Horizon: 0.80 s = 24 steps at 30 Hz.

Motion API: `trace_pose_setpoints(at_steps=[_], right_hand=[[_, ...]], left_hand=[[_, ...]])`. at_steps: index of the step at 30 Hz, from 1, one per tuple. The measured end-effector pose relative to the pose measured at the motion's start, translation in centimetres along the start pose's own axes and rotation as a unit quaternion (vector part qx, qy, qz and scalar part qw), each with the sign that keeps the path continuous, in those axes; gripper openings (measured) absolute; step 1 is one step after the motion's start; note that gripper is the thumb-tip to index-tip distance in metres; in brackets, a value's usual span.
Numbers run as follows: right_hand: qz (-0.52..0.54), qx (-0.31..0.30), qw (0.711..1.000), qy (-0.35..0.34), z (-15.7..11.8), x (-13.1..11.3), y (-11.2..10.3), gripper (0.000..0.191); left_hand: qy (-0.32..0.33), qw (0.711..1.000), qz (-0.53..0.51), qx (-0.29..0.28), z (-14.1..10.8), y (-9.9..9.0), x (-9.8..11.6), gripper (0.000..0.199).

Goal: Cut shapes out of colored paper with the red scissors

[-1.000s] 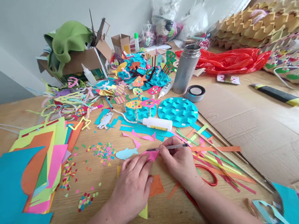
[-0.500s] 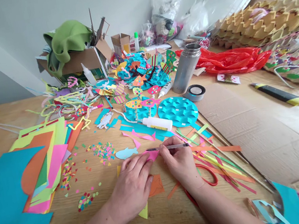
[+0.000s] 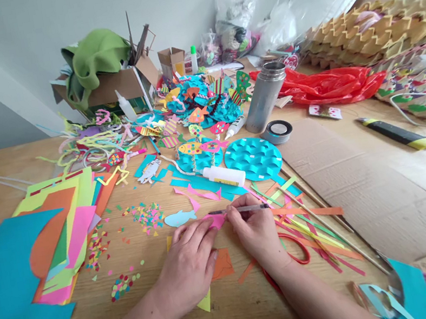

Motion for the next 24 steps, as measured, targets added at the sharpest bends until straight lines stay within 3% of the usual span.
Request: trace_pose_setpoints(at_steps=[24], right_hand=[[-0.001, 0.002, 1.0, 0.002, -0.03, -0.16, -0.03, 0.022]], left_hand=[[0.0, 1.0, -0.004, -0.001, -0.02, 0.03, 0.06, 0.037]])
Point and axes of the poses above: each hand's wrist, its own z-axis towards the middle knuckle, its own y-axis out of the palm, x = y × z, the point moved 9 cm from there along z, towards the middle knuckle, and after that the axes turned 15 degrees about y, right-handed, at the moved point
